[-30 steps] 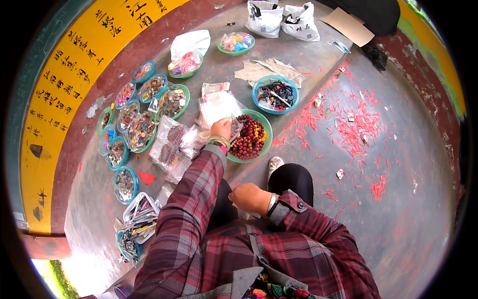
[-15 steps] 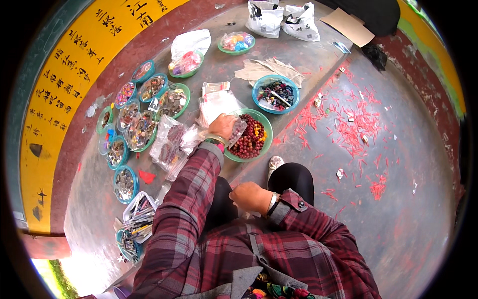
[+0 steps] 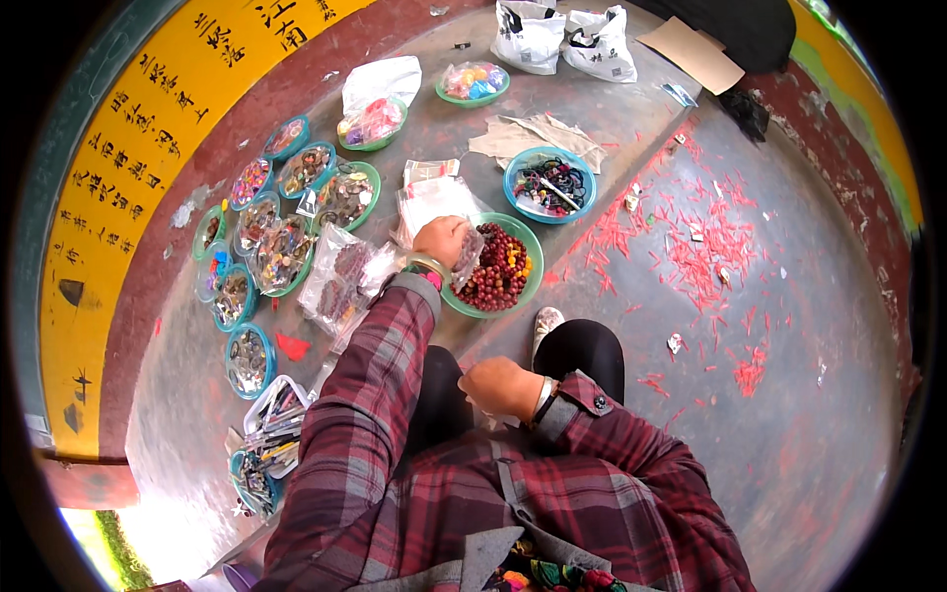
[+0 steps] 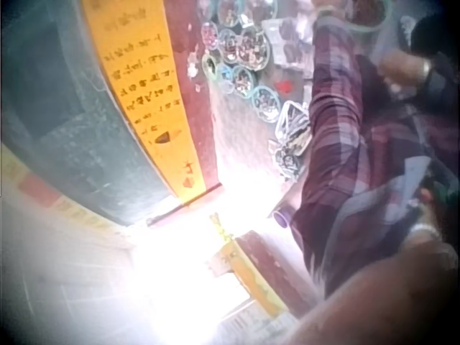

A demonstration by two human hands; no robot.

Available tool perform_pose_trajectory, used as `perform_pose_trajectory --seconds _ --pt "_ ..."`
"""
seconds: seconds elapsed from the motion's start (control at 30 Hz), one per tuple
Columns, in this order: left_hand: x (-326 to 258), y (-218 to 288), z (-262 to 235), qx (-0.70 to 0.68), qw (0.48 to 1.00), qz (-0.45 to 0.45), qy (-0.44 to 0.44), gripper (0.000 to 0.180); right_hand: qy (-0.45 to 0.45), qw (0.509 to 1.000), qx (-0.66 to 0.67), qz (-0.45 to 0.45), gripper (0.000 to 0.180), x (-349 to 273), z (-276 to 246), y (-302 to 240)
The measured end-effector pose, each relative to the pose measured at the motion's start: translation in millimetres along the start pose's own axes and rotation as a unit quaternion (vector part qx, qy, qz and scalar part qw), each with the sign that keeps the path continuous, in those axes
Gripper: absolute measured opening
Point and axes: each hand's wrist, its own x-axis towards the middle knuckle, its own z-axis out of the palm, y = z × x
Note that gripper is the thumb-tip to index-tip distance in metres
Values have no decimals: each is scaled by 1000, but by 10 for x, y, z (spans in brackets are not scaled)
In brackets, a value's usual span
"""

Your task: The person sits on the floor and packs colorful beads into small plastic bags. They pick up beads from a green bowl, place them into a bag, and then seal the bag. The person repeats this process multiple times, placing the finished bags on the floor.

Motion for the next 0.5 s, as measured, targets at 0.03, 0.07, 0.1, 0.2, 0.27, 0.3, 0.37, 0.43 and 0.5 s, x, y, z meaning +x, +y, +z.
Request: perform_pose_trajectory --seconds 0.03,0.07,0.1,0.2,0.27,0.3,0.37,0.43,0.5 --pt "5 26 -10 -29 999 -30 -4 21 2 1000 -7 -1 16 -2 20 7" --pt "2 10 -17 -14 999 -29 -22 22 3 1000 -14 -4 16 -4 42 2" --pt "0 -10 -30 0 999 -27 -39 23 6 1000 -16 -3 15 -6 58 -5" --pt "-12 27 -93 -4 1000 5 -7 25 11 1000 -15 4 15 7 56 -16" --pt "28 87 -137 -6 999 -5 -32 25 8 1000 -5 12 15 0 5 -15" --pt "26 107 -134 -2 1000 21 -3 25 8 1000 -9 9 16 0 34 -8" --pt "5 95 -123 28 999 26 -22 24 8 1000 -17 4 16 14 122 25" --pt "-16 97 -133 26 998 49 -30 24 19 1000 -14 -3 15 13 158 51" --pt "-20 129 -152 27 999 10 -27 25 29 999 -13 -6 15 16 163 54"
